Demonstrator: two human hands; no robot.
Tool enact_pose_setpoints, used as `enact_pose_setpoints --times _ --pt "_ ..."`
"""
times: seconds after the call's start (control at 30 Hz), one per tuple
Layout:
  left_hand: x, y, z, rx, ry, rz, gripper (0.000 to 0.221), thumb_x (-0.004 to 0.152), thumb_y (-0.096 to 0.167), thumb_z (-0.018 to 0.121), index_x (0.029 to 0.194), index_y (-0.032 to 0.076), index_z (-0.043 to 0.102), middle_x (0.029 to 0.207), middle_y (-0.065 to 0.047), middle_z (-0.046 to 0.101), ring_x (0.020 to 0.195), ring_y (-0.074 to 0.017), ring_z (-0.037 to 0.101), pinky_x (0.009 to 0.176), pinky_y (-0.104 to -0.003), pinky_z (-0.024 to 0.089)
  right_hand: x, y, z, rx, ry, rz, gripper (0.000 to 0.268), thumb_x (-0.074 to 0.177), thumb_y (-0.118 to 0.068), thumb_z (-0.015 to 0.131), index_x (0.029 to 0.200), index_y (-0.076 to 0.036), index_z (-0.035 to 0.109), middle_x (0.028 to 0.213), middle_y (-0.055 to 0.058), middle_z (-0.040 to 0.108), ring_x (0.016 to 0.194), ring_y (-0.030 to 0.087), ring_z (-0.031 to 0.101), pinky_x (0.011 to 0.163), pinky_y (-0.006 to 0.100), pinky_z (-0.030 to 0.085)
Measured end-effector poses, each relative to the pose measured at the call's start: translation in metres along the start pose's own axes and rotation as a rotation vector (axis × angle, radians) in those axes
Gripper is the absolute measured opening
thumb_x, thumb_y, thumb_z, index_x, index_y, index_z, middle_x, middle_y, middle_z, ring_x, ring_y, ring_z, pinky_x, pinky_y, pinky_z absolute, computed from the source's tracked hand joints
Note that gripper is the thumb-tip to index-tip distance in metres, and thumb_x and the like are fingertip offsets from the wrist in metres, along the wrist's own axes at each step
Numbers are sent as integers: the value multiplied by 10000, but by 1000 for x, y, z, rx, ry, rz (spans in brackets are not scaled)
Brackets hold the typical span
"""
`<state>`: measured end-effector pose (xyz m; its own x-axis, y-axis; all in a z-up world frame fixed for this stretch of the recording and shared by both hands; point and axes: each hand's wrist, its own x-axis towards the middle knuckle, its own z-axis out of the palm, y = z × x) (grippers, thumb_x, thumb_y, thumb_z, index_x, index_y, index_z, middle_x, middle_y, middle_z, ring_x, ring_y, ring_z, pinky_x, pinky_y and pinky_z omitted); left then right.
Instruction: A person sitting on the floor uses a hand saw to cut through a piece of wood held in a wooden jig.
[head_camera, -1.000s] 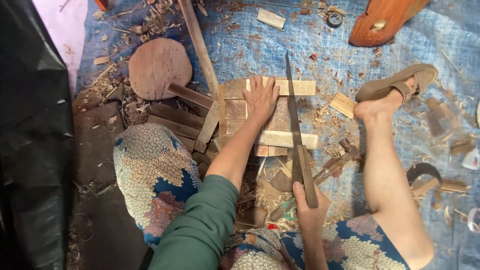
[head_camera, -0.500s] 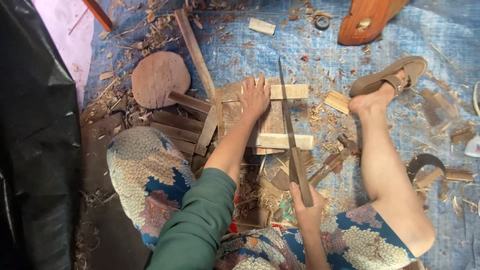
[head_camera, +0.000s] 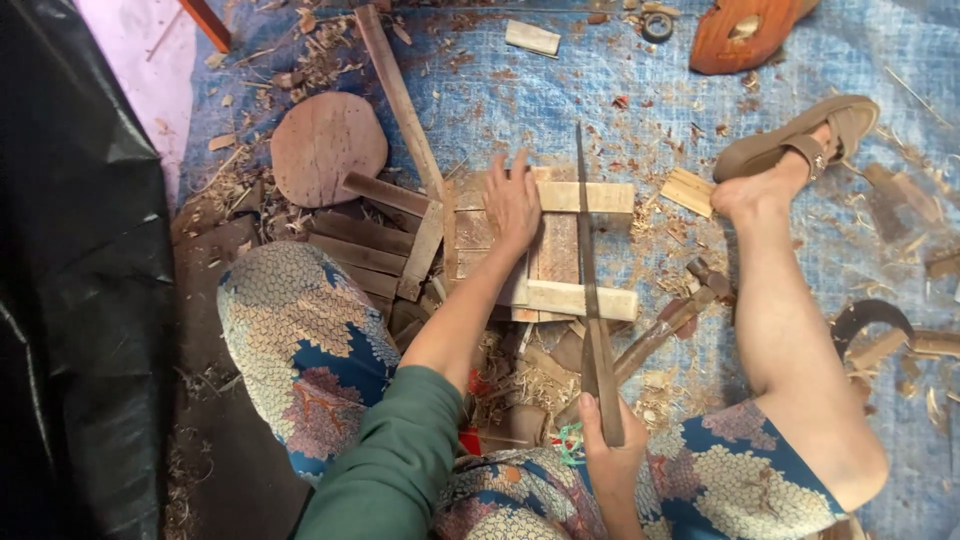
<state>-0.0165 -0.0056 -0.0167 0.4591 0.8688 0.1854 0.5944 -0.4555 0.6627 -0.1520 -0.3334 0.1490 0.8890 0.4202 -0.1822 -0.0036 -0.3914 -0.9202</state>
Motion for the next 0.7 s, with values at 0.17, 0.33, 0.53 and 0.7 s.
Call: enact_pose_setpoints --times 0.17,0.33,0.53,0.7 --pt "-33 -4 -34 -47 60 -148 471 1013 290 422 1468 169 445 1427 -153 481 1201 -310 501 970 -456 458 3 11 3 -9 -9 -65 219 921 -181 670 753 -42 656 481 -19 525 382 93 400 389 246 300" --pt "-80 6 -55 12 -96 -253 898 915 567 513 1630 140 178 1267 -159 506 1064 -292 466 904 -442 403 3 22 3 -1 25 -59 218 924 -197 684 785 -31 663 505 -11 523 412 100 415 417 249 310" --pt "-91 -4 -54 35 -189 -140 942 872 285 749 1623 176 192 987 -89 451 746 -201 470 696 -333 436 17 31 -3 305 -77 -11 278 951 -267 662 813 -28 627 547 -16 525 383 84 419 318 210 323" --pt "-96 -16 -44 -46 -113 -92 975 875 359 723 1618 124 139 1012 -90 458 688 -190 476 592 -326 460 30 6 -14 380 -176 -18 308 967 -249 656 760 -37 571 579 -3 514 451 99 467 404 206 380"
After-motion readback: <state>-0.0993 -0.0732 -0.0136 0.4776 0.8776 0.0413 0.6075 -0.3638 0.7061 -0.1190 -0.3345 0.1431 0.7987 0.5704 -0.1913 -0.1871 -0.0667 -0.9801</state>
